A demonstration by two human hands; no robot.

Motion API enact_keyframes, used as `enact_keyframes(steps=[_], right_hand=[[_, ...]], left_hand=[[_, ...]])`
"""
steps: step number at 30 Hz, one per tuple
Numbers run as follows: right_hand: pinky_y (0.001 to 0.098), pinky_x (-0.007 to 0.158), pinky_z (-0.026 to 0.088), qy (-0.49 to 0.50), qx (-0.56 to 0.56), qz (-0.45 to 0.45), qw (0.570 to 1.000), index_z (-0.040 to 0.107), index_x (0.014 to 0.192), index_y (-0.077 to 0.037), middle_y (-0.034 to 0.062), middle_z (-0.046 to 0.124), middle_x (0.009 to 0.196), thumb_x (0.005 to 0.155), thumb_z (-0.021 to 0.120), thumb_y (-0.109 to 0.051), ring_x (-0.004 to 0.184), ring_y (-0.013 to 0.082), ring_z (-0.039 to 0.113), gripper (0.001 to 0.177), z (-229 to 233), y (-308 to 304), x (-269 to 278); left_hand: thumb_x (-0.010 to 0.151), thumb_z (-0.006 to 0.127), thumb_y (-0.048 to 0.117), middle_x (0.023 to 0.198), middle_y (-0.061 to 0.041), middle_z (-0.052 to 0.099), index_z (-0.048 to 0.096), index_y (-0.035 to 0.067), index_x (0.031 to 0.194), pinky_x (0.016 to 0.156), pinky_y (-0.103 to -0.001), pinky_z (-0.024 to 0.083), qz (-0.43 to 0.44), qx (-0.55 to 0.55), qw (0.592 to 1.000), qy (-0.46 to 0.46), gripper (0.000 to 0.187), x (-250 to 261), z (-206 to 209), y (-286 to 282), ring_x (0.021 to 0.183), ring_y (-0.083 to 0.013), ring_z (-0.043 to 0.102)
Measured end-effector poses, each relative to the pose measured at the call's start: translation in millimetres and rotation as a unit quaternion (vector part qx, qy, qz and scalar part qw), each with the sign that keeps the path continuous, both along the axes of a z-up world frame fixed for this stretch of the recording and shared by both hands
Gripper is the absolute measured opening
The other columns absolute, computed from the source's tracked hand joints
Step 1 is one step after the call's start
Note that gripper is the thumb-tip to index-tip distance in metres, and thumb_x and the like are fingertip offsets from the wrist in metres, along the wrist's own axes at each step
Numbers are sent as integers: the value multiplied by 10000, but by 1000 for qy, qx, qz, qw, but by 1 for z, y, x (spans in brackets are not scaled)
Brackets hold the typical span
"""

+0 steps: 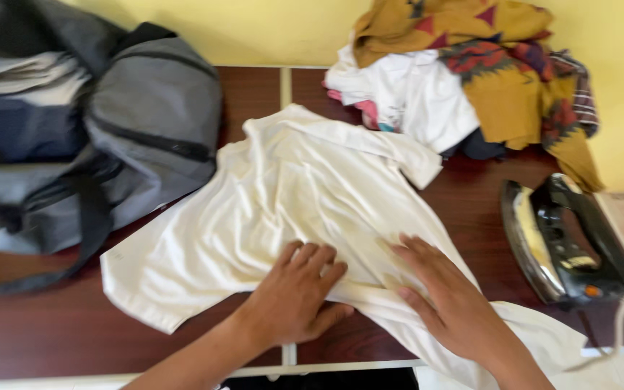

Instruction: The person folds a pair of blue shorts and places them into a gray duffel bag. Then, the person lays out a white t-shirt on a wooden table and irons it with a handheld iron, smoothing the fabric and sleeves before folding the shirt.

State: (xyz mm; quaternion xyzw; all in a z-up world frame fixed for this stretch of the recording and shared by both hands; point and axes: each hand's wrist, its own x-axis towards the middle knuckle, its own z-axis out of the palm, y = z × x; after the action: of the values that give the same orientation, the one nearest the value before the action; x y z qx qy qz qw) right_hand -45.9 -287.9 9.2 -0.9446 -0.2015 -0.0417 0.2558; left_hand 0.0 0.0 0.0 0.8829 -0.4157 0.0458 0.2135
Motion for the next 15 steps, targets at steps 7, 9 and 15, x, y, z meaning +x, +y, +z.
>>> enact_keyframes(steps=[7,9,15], right_hand=[[631,1232,95,375,-479,5,794,-112,1655,-310,92,-197,1749,819,756,-719,1622,336,-71,1273,58,38,24],[623,1230,136,391,-512,15,764,-90,1666,-323,89,-90,1747,764,805,-703,1609,326,15,1326,66,36,34],[382,980,550,190,-139,14,972,533,1411,-256,50,700,1352,746,806,-582,1198,231,686,789,43,79,121]], left_hand=[[791,715,152,1177,-83,616,673,124,1187,1165,-482,374,-75,23,996,29,399,-58,12,41,1230,-288,549],[910,729,206,1177,-77,632,673,106,1193,1167,-475,388,-100,-37,989,101,305,-61,19,56,1221,-269,578],[721,794,122,1140,-67,707,752,115,1036,998,-507,433,297,-131,941,-93,318,-10,50,201,1140,-332,610]])
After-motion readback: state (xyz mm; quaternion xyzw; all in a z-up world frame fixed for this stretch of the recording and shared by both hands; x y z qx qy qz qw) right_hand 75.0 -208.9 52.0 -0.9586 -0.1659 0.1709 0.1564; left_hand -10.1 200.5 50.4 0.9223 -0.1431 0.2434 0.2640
